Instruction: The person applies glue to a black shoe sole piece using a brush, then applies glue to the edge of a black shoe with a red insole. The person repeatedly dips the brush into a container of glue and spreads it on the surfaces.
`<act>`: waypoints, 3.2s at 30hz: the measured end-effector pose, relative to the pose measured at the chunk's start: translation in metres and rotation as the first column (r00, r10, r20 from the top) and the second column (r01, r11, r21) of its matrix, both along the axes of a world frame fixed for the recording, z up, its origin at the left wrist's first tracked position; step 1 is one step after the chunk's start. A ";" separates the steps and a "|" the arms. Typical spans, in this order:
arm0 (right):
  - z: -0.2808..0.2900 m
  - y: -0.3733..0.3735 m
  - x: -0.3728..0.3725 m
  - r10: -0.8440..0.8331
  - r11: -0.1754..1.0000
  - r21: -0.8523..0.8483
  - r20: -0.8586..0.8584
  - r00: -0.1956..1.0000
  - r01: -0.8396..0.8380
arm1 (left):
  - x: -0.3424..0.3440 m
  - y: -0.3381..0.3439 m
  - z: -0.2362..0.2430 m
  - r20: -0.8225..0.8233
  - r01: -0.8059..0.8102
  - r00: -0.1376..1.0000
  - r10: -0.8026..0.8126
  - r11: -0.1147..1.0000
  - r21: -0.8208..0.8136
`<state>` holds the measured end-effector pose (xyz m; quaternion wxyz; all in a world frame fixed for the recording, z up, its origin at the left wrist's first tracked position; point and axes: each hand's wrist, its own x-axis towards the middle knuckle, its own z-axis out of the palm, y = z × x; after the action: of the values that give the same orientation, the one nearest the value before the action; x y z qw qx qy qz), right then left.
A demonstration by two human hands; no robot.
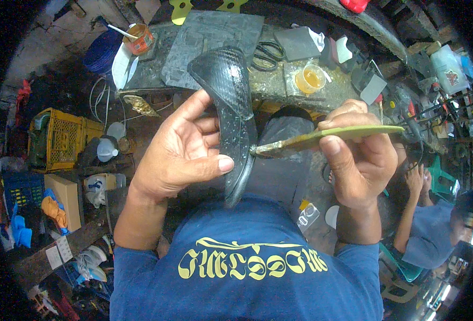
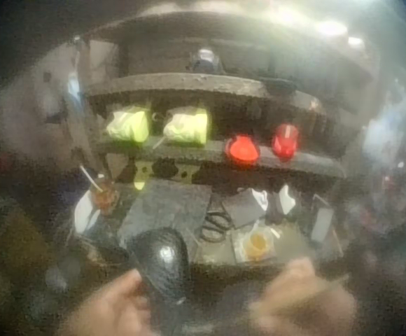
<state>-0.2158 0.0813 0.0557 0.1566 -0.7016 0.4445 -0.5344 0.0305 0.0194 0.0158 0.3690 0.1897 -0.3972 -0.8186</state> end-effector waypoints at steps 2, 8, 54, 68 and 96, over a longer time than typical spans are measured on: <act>0.002 0.001 0.000 0.008 1.000 0.005 -0.034 0.999 -0.008 | 0.000 0.000 0.000 0.007 -0.008 1.000 0.008 1.000 -0.003; 0.004 0.003 0.003 0.027 0.999 0.019 -0.043 0.999 -0.026 | -0.001 0.002 0.000 0.006 -0.039 0.999 0.039 0.999 -0.027; 0.001 -0.006 -0.007 -0.007 0.997 -0.075 0.119 0.993 0.016 | -0.012 0.014 0.009 0.026 -0.267 0.953 0.301 0.879 -0.396; 0.004 -0.003 -0.004 0.019 0.997 0.071 0.141 0.990 -0.029 | -0.012 0.016 0.010 0.005 -0.254 0.963 0.271 0.909 -0.331; 0.009 -0.002 -0.004 0.000 0.996 0.089 0.007 1.000 -0.001 | -0.013 0.016 0.008 0.005 -0.270 0.956 0.293 0.889 -0.370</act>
<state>-0.2199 0.0793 0.0643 0.1896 -0.6920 0.4672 -0.5166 0.0172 0.0355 0.0239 0.5000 0.1981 -0.5220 -0.6620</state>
